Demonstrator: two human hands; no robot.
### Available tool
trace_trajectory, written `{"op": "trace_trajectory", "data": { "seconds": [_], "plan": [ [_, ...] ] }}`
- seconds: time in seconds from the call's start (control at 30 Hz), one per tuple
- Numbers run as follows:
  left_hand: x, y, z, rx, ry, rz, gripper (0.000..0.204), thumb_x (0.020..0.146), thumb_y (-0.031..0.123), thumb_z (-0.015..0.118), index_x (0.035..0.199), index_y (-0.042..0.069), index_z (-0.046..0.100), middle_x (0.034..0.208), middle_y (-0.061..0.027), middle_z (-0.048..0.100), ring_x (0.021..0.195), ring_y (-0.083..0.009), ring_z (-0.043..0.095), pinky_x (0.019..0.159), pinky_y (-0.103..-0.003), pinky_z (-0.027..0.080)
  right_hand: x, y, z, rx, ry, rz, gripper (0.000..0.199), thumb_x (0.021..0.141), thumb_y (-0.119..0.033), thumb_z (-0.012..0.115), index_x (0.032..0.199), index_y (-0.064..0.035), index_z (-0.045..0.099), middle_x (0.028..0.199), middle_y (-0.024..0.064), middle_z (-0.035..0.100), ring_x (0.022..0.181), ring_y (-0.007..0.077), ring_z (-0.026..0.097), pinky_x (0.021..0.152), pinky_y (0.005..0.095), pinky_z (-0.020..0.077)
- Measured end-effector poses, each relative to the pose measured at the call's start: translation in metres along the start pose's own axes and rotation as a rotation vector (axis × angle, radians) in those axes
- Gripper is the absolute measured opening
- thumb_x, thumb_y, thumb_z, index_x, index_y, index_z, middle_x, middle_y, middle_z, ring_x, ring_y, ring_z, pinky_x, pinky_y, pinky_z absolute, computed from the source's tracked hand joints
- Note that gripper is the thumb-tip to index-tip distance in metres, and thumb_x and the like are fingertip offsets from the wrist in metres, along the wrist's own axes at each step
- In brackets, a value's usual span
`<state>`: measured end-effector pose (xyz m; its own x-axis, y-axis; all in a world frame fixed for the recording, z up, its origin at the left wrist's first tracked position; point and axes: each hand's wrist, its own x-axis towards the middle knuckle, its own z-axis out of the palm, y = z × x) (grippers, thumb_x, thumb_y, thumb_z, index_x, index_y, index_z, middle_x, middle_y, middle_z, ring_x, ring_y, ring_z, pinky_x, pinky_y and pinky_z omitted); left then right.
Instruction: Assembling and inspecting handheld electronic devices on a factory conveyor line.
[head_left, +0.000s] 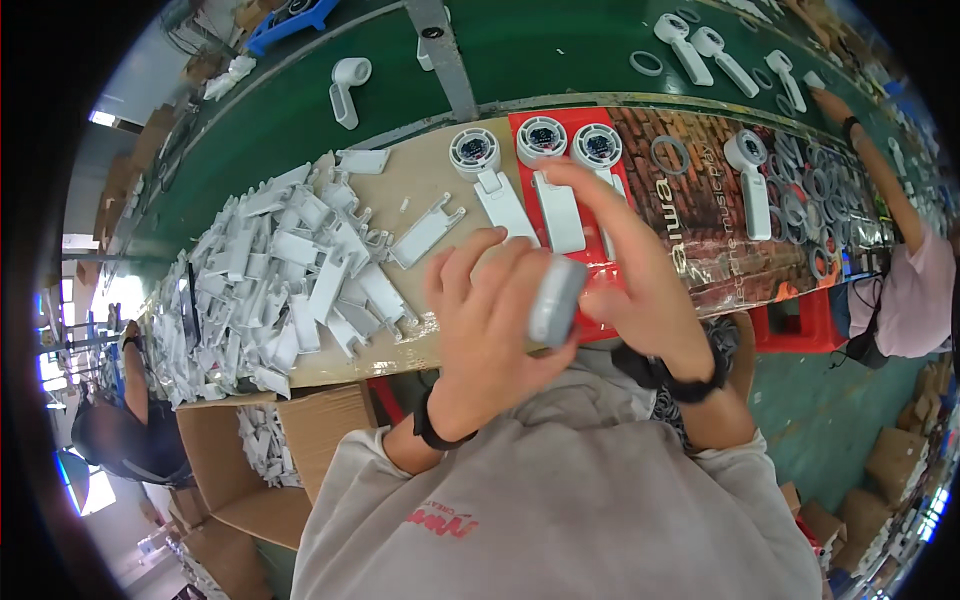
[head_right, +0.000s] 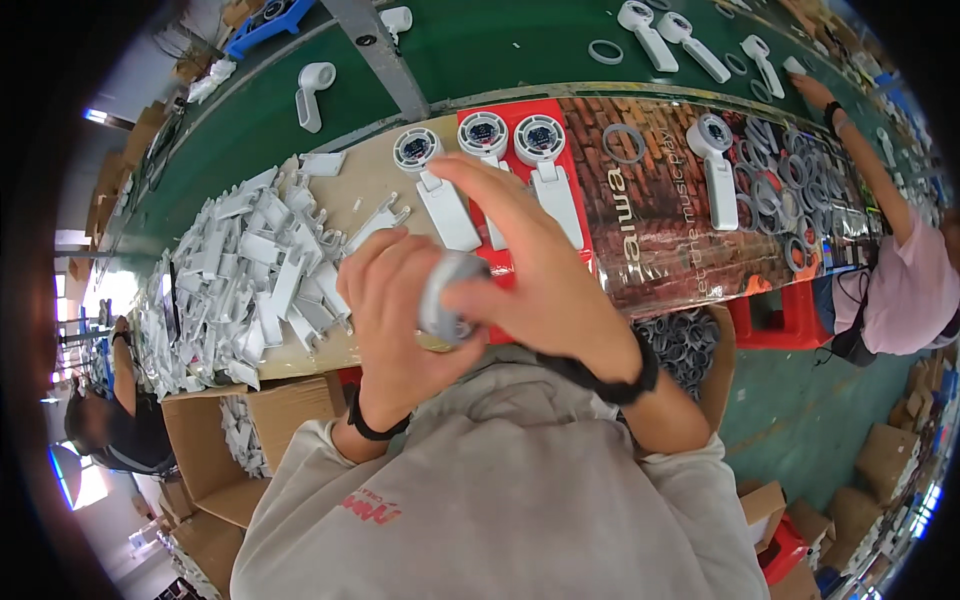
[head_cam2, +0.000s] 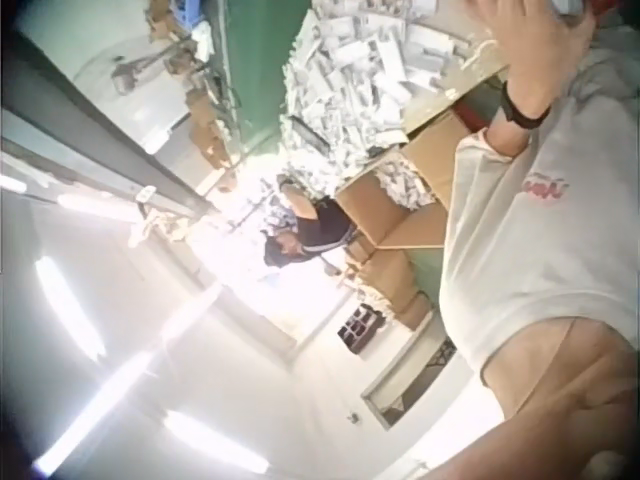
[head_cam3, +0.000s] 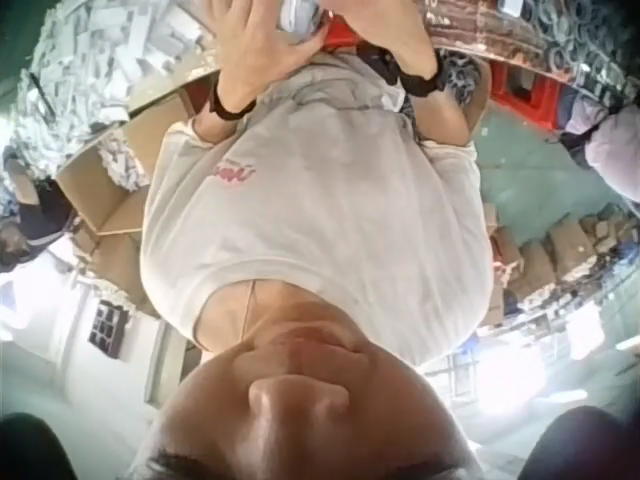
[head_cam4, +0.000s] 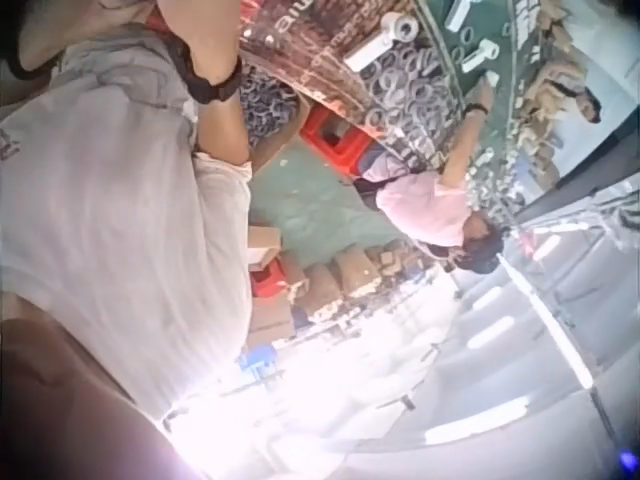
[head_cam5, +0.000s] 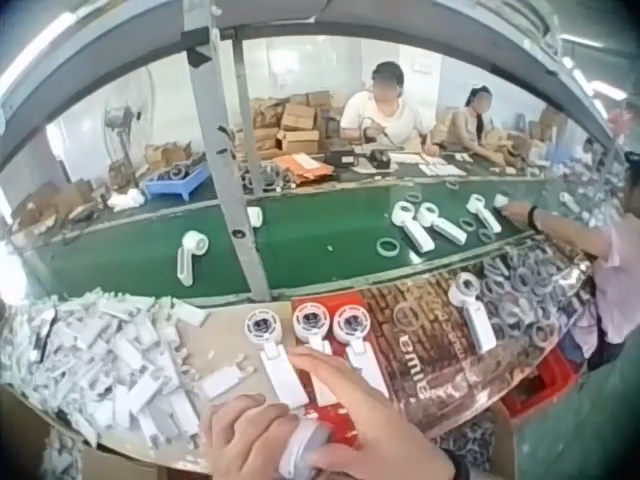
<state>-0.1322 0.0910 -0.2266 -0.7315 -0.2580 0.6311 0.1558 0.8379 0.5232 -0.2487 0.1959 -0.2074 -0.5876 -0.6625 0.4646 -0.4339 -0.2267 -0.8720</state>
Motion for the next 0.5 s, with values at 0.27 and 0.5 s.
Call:
{"op": "trace_trajectory", "data": {
  "seconds": [0.27,0.5],
  "plan": [
    [0.008,-0.014,0.005,-0.041,-0.107,0.064,0.066,0.052,0.013,0.074,0.113,0.002,0.052,0.107,-0.0134,0.053,0.102,-0.0325,0.047,0.087,-0.043,0.036,-0.007,0.031,0.017,0.309,-0.157,0.267,0.029,0.094,-0.022,0.044,0.104,0.0037,0.054,0.087,0.0071,0.059,0.079,0.0107,0.051,0.069,0.0277,0.0427],
    [0.003,-0.055,0.012,-0.456,0.065,-0.256,0.039,0.087,0.033,0.049,0.102,-0.002,0.057,0.094,-0.0174,0.062,0.088,-0.0284,0.061,0.078,-0.034,0.047,-0.055,-0.016,0.006,0.643,-0.331,0.999,0.042,0.095,-0.026,0.048,0.129,-0.0018,0.04,0.107,0.0074,0.055,0.094,0.0126,0.056,0.077,0.0287,0.0468]
  ]
}}
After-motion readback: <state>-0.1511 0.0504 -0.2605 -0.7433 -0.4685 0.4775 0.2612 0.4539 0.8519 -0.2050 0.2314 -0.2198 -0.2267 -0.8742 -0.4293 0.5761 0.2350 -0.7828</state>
